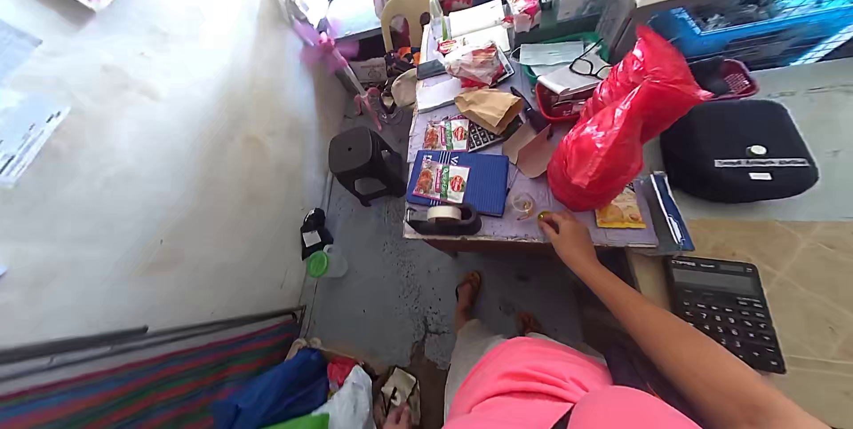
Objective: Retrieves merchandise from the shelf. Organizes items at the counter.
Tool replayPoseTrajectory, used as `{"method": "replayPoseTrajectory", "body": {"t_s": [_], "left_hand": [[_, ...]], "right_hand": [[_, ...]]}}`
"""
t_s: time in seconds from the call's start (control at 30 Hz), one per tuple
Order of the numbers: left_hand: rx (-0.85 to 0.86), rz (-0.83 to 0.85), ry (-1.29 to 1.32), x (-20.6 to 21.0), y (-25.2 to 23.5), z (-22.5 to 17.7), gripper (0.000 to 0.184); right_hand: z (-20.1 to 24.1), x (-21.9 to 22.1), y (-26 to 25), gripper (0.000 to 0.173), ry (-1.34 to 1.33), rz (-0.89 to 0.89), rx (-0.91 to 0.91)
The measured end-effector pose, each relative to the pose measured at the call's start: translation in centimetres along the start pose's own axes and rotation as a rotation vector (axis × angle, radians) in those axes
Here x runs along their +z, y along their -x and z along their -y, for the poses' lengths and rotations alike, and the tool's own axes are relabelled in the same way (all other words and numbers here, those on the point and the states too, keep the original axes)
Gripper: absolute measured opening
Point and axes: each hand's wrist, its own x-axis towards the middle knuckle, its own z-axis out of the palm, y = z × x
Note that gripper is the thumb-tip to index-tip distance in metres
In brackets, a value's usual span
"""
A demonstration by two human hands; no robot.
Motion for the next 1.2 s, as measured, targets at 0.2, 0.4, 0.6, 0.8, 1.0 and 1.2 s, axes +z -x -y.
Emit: {"method": "replayPoseTrajectory", "body": {"t_s": [0.2,0.4,0.6,0.8,1.0,1.2], "left_hand": [[0.610,-0.129,0.021,-8.8,-6.2,-29.7,0.033],[1.158,-0.017,-0.025,-9.3,-4.4,-55.4,0.034],[1.518,0.350,-0.567,-0.8,-1.4,-65.6,0.040],[1.510,0.504,-1.030,5.6,-1.1,-67.4,0.059],[1.425,0.474,-1.149,7.5,-1.1,-68.5,0.082],[1.360,0.559,-1.080,7.9,-2.5,-70.2,0.074]], "right_hand": [[1.9,0.6,0.0,0.024,-0.008,-0.099,0.118],[3.2,1.6,-0.2,0.029,-0.030,-0.176,0.227],[4.1,2.3,-0.5,0.021,0.046,-0.234,0.282],[4.7,2.4,-0.6,0.020,0.017,-0.319,0.360],[4.5,2.3,0.3,0.025,-0.249,-0.451,0.475],[5.5,1.6,0.1,0.026,-0.589,-0.501,0.607]]}}
